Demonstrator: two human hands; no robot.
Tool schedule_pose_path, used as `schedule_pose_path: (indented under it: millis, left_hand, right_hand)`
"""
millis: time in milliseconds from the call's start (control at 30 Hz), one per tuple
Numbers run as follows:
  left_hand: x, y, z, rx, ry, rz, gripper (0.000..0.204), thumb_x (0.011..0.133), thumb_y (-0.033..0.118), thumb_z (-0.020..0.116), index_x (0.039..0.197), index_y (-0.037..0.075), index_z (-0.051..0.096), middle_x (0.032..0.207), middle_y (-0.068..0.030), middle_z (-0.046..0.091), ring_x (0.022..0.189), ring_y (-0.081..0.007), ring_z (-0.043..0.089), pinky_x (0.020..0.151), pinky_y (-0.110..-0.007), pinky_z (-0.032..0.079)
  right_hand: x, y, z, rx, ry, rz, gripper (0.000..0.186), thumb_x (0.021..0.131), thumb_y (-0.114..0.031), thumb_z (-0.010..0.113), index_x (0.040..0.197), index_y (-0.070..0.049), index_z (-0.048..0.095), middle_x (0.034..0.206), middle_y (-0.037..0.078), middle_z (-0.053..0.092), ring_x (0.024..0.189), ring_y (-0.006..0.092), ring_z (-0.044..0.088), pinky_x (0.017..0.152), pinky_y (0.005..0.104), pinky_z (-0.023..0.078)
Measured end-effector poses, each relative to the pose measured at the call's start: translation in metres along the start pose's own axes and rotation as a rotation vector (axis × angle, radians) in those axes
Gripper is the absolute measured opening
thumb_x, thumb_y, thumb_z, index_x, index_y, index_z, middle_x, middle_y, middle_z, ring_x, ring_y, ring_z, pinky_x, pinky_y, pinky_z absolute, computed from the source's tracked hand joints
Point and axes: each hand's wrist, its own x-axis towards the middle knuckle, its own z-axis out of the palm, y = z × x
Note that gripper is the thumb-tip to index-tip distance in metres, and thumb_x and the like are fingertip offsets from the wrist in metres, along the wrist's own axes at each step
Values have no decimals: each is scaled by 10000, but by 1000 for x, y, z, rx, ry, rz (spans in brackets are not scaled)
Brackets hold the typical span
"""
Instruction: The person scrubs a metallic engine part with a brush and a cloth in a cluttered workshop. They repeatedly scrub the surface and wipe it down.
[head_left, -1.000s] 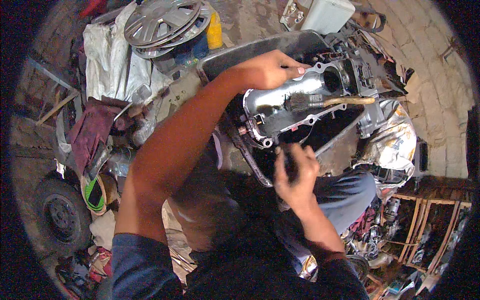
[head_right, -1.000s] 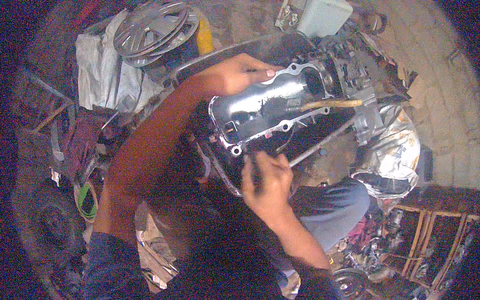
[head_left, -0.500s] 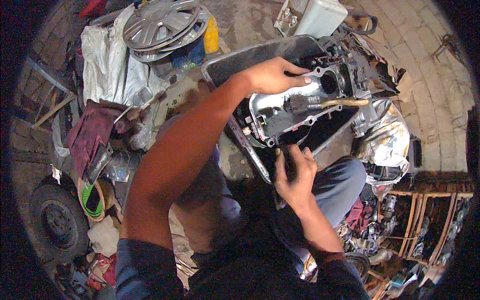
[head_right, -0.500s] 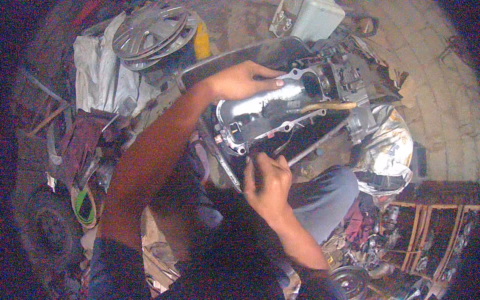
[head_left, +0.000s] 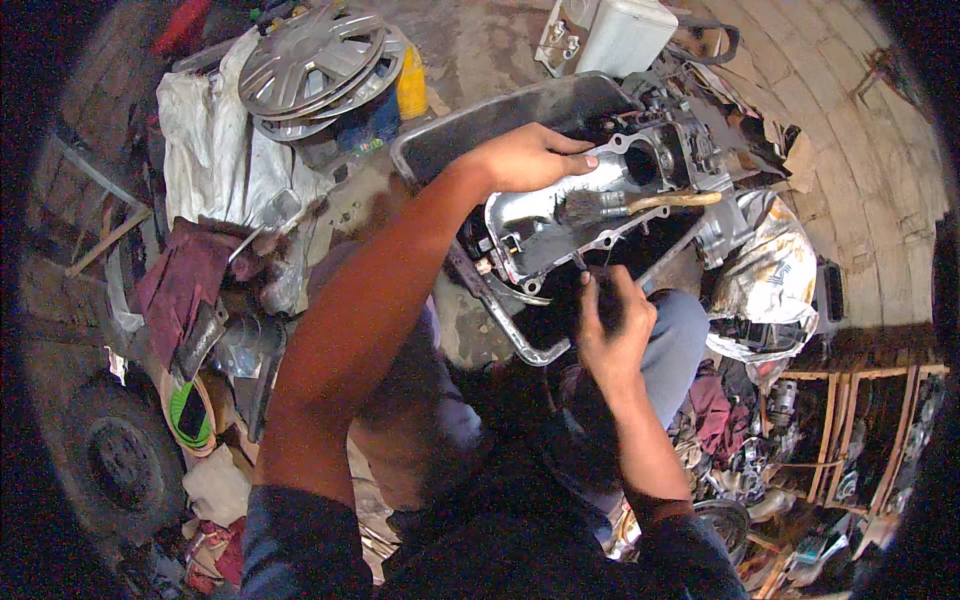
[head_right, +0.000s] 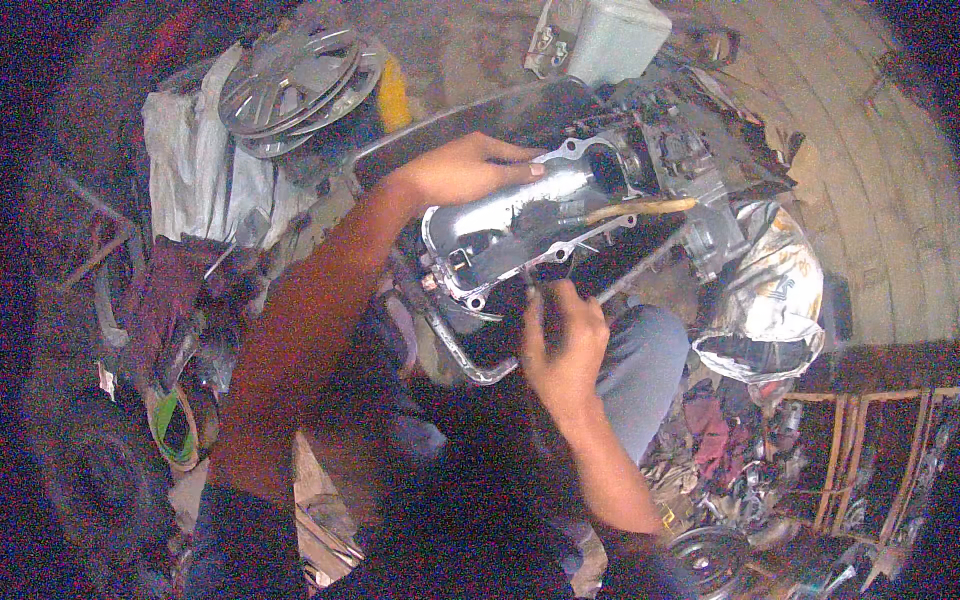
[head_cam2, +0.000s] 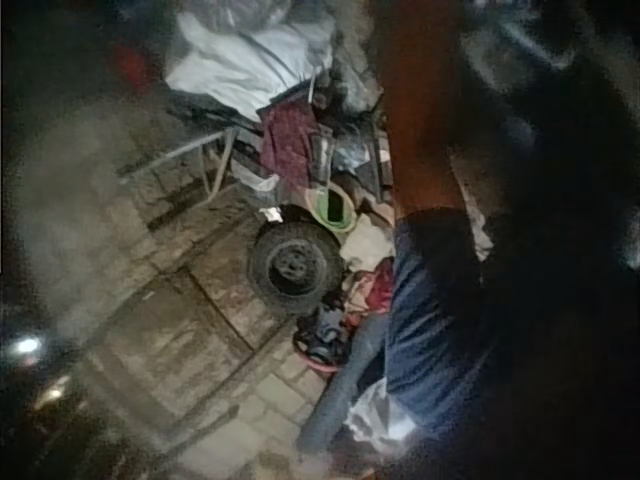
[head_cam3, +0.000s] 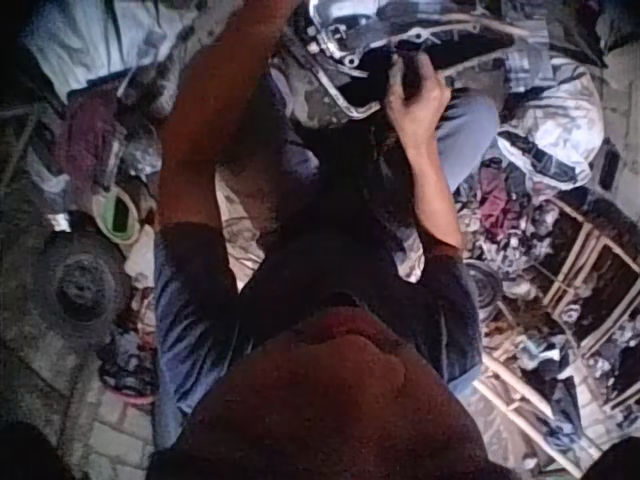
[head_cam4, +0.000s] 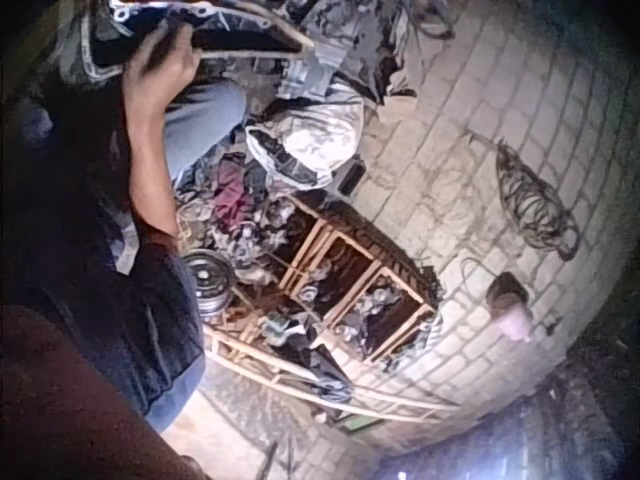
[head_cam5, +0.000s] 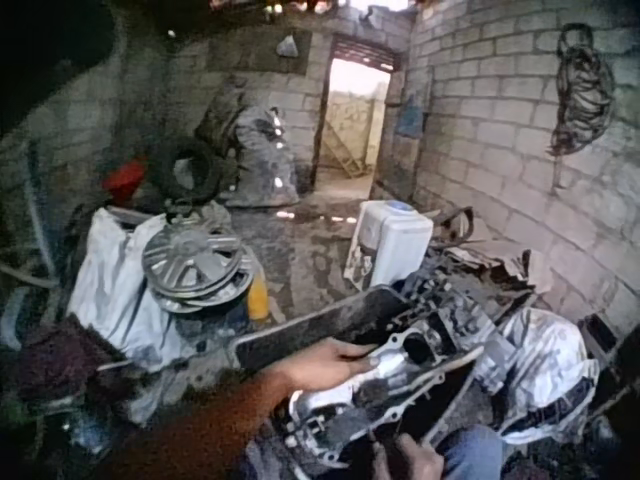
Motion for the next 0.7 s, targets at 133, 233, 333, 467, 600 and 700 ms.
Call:
schedule_pose_path:
  millis: [133,233,333,467,600,700]
  left_hand:
    - [-1,-1,6,10,37,-23,562,985,517,649,1409,149,641,1290,-132,719,1161,-221,657,1044,-350,470]
    - [-7,7,14,-90,18,-125,539,966,504,680,1407,195,644,1384,-175,657,1276,-277,623,1092,-354,442]
    - [-11,9,25,-94,78,-115,560,959,501,692,1401,161,641,1363,-203,658,1251,-282,645,1071,-354,460]
    - [-18,17,26,-22,127,-87,562,958,494,693,1379,123,652,1327,-217,674,1231,-286,657,1061,-354,464]
    - [-19,15,27,-76,109,-60,573,969,484,681,1376,81,647,1311,-216,688,1205,-250,656,1064,-352,454]
    - [-18,15,27,-75,90,-67,582,971,480,681,1381,69,642,1315,-209,691,1207,-246,649,1066,-347,450]
  right_hand:
    - [12,12,-10,67,162,-10,60,927,-29,668,936,21,700,893,179,666,844,342,654,788,415,515]
    - [7,23,-13,74,156,5,85,932,-38,659,986,5,709,946,172,676,905,328,646,846,421,505]
    - [-3,28,-10,127,129,96,135,947,-52,641,1060,-4,698,980,168,679,931,326,639,891,424,490]
    - [-10,38,-10,271,87,191,181,974,-90,612,1124,-1,661,997,160,679,948,334,631,900,415,479]
    - [-15,45,-8,297,47,189,116,983,-92,596,1056,-18,647,916,127,672,943,318,616,902,420,455]
    - [-14,45,-7,365,5,200,73,974,-76,605,1021,-30,639,903,115,671,914,314,610,912,421,433]
